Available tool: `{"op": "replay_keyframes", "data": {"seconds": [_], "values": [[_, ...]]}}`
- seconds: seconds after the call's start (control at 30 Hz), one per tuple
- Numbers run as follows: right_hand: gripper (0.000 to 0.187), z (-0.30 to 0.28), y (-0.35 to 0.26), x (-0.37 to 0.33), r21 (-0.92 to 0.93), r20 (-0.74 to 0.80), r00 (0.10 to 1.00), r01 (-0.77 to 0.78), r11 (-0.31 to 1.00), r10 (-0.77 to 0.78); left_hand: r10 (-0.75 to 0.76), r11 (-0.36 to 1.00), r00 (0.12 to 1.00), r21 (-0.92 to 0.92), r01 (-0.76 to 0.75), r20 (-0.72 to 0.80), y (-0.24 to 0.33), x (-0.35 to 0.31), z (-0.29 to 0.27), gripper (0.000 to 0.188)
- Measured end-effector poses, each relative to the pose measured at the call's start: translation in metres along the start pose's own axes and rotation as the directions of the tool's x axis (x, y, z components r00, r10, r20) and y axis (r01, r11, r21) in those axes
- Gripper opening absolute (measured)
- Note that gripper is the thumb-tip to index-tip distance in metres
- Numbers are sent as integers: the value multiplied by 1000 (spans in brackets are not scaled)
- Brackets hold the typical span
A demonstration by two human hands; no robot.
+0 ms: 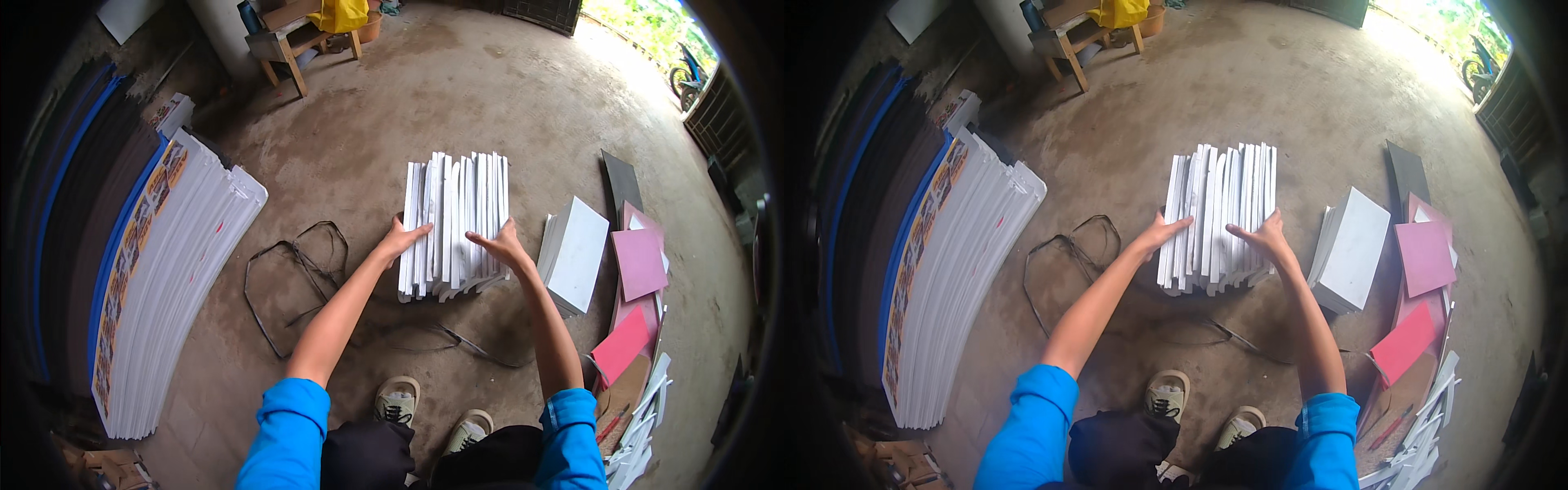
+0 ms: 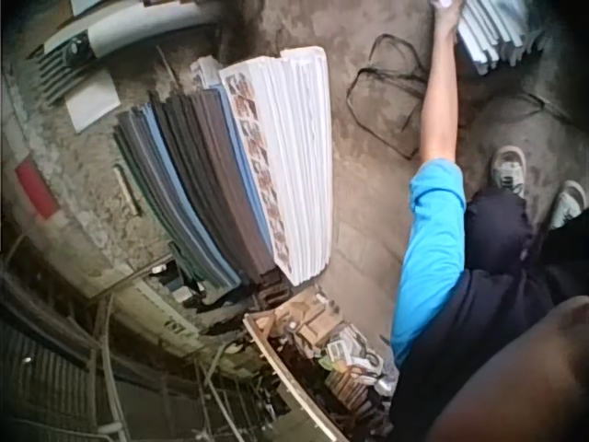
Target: The person sits on the floor and bundles stacks of white paper sheets using black straps. They align the sheets, wrap the straps around each stack, tie knots, and trim excess strap with scissors. Completed bundles are placed beside the work area.
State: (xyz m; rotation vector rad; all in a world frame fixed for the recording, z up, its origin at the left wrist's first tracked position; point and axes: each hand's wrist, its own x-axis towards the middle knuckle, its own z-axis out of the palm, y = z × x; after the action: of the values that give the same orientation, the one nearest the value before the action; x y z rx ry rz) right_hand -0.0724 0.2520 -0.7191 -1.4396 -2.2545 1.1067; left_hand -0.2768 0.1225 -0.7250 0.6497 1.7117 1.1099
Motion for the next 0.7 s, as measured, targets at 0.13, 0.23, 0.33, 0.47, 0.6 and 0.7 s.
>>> {"op": "replay_keyframes", "data": {"seconds": [0.13,0.23,0.33,0.47,0.6,0.7], "values": [[115,-8,-5,12,184,114,993,-62,981,41,18,996,999,85,-21,36,-1,7,-5,78],[89,-26,-2,28,383,245,967,-168,908,75,54,988,996,140,-63,66,14,15,-3,66],[78,-3,7,14,353,-38,994,-81,932,101,143,971,987,183,-154,69,0,17,-7,68],[75,-10,-13,-22,329,-139,990,37,944,10,219,953,975,207,-220,32,-12,7,-14,97],[69,-34,-26,-37,315,-256,964,150,937,-68,336,918,942,226,-325,-9,13,-16,-3,101],[63,-37,-40,-42,501,-279,950,267,823,-138,545,826,837,207,-524,-58,28,-28,-6,106]]}}
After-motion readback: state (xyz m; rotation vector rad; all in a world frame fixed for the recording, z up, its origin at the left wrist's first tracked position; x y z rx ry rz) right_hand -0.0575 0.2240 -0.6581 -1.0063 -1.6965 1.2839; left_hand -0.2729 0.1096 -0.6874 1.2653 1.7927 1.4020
